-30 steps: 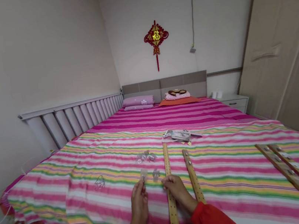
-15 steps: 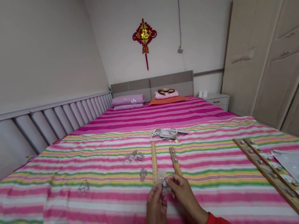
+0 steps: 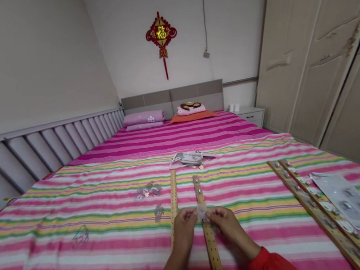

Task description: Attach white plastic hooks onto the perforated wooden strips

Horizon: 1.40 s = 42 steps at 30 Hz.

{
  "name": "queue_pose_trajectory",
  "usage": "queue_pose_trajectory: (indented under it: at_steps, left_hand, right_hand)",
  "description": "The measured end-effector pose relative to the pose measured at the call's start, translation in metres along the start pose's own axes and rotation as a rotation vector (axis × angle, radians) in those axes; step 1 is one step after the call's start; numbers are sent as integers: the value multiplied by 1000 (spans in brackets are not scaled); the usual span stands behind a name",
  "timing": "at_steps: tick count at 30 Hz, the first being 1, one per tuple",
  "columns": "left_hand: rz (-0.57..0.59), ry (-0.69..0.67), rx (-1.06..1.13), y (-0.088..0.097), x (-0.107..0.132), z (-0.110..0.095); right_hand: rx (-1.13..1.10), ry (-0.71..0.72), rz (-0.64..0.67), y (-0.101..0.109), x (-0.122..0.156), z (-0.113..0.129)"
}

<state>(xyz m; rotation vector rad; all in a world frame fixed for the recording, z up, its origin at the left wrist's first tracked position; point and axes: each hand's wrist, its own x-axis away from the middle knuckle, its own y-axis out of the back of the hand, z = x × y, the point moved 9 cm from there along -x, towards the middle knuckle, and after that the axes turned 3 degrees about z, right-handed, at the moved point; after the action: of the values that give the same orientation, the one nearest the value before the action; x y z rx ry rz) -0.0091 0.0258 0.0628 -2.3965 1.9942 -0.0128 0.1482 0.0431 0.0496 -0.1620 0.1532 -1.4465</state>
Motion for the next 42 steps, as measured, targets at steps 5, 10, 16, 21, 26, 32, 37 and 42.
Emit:
queue_pose_trajectory:
  at_steps: [5,10,16,21,26,32,37,42]
  left_hand:
    - [13,76,-40,-12,-22,15]
    - [-19,196,-43,-19,-38,35]
    - [-35,232,-70,-23,-57,47]
    - [-20,238,-122,-25,-65,46]
    - [-13,253,-156,-26,-70,49]
    - [-20,256,-175,-25,-75,55]
    - [-9,258,-169,-26,-75,58]
    - [5,270,-153,-27,-76,60]
  right_hand:
    - [-18,-11,-50,13,-14,-8]
    - [-4,-26,-108,22,-30,-21]
    - [50,7,-164,28,-49,-29]
    - [93,20,-205,32,-59,-35]
    - [117,23,-227,34,-63,-38]
    - [144,17,-237,35,-65,-41]
    - [154,19,-240,35,-67,-44]
    - [143,11,-233,35,-68,-47]
